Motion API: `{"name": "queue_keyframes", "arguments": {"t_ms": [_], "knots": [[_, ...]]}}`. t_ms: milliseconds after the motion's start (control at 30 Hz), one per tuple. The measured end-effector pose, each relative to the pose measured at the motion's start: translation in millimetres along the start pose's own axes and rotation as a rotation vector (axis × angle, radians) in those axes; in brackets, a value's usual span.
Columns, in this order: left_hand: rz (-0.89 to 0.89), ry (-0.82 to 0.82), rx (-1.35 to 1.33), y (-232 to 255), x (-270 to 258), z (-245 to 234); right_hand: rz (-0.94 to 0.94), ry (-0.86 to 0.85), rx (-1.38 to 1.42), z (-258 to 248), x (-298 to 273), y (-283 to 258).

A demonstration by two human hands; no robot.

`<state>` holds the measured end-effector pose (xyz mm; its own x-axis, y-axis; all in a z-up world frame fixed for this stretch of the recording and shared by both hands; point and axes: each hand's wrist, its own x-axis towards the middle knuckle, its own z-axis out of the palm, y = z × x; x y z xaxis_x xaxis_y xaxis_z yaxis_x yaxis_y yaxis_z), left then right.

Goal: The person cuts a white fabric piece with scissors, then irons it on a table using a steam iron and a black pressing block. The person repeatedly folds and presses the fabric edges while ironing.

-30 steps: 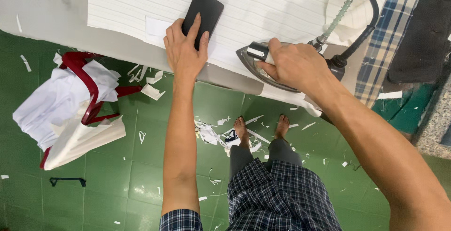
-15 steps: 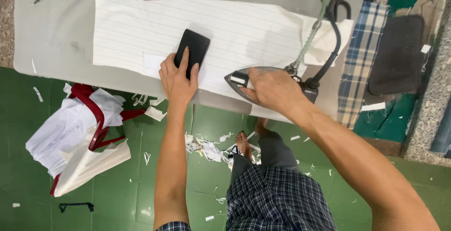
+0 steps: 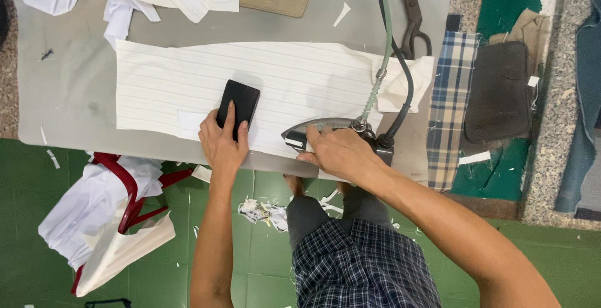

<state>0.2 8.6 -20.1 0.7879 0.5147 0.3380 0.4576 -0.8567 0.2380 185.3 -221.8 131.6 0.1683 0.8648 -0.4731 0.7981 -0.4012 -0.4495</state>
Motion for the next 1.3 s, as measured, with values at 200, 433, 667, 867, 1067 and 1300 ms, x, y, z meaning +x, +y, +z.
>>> {"name": "queue_keyframes", "arguments": {"t_ms": [200,433,667,867,1067,1300], "knots": [[-0.005,-0.006,0.006,2,-2,0,0.033,-0.038,0.003,0,-1,-1],[-0.006,-0.02,0.005,1,1,-1,0.099,-0.049,-0.009,4,5,-2],[-0.015,-0.023,-0.026,6,5,-7,0.111,-0.06,-0.039,-3,2,-6],[0.012,-0.016,-0.072,1,4,-8,0.043,0.056,-0.168,13,6,-3],[0.126,-0.137,-0.16,-6,4,-4,0.033,0.061,-0.196,4,-22,20],[0.364,-0.44,-0.319,79,-21,-6,0.182,-0.004,-0.106,12,-88,74]]}}
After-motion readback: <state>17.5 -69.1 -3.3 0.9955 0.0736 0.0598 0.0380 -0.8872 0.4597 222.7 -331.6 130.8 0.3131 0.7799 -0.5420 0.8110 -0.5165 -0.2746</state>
